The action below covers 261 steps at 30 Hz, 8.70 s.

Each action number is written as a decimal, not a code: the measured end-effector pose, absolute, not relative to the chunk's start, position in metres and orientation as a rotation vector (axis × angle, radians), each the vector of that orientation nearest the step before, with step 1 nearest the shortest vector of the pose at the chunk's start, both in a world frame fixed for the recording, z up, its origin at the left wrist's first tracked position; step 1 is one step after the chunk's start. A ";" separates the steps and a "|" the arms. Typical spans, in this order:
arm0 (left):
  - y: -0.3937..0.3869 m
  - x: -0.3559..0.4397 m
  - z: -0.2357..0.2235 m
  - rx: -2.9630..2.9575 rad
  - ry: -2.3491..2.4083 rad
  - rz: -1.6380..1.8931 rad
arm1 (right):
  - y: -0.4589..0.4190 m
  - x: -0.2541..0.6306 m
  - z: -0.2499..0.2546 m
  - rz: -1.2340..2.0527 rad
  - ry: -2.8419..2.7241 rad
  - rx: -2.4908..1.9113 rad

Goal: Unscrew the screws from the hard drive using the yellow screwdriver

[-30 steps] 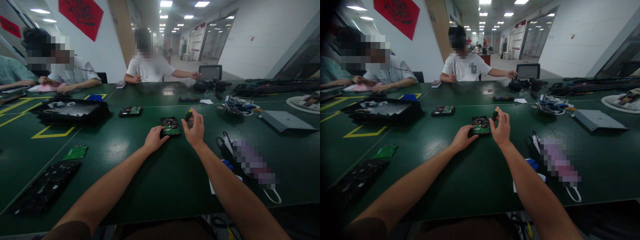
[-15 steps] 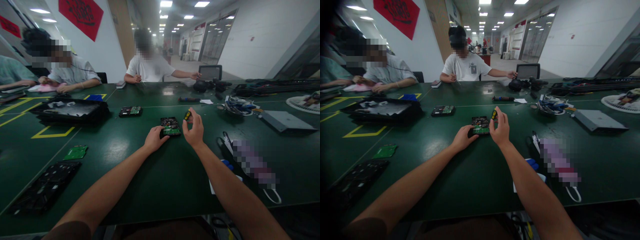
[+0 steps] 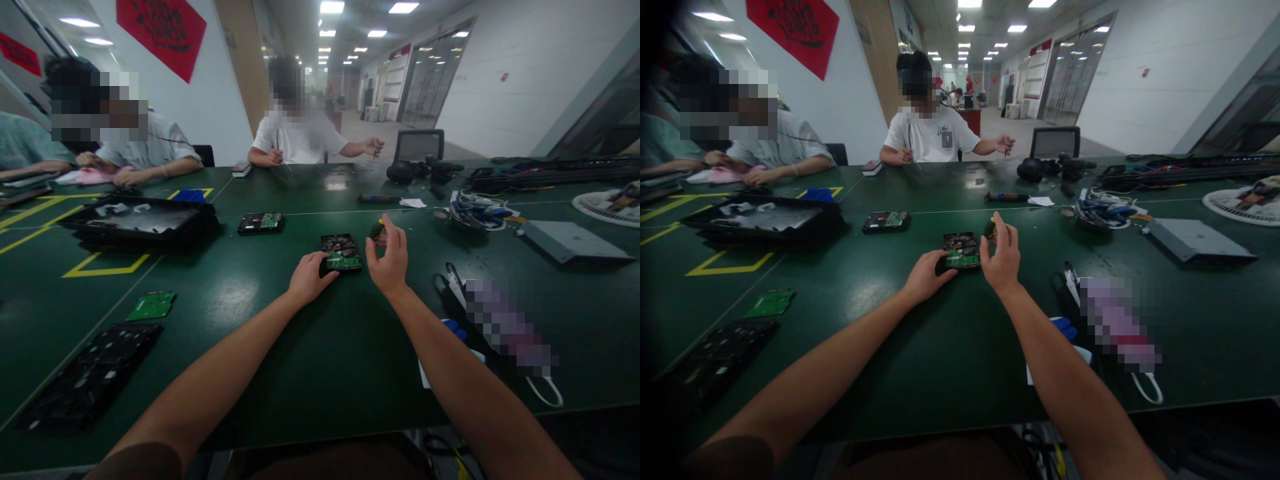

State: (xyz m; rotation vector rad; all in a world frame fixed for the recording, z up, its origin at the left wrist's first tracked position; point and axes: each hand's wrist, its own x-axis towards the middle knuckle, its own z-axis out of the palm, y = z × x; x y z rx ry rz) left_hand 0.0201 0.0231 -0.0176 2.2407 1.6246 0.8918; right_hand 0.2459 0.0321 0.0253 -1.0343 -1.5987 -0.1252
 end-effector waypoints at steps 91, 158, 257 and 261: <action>0.022 0.021 -0.017 2.255 1.647 0.868 | 0.033 0.247 0.025 -0.090 -1.618 -1.052; 0.022 0.021 -0.016 2.254 1.644 0.865 | 0.038 0.251 0.045 1.183 -1.162 -0.765; 0.022 0.020 -0.016 2.274 1.635 0.876 | 0.036 0.254 0.048 1.440 -1.109 -0.628; 0.022 0.021 -0.015 2.268 1.642 0.869 | 0.034 0.251 0.050 1.435 -1.144 -0.655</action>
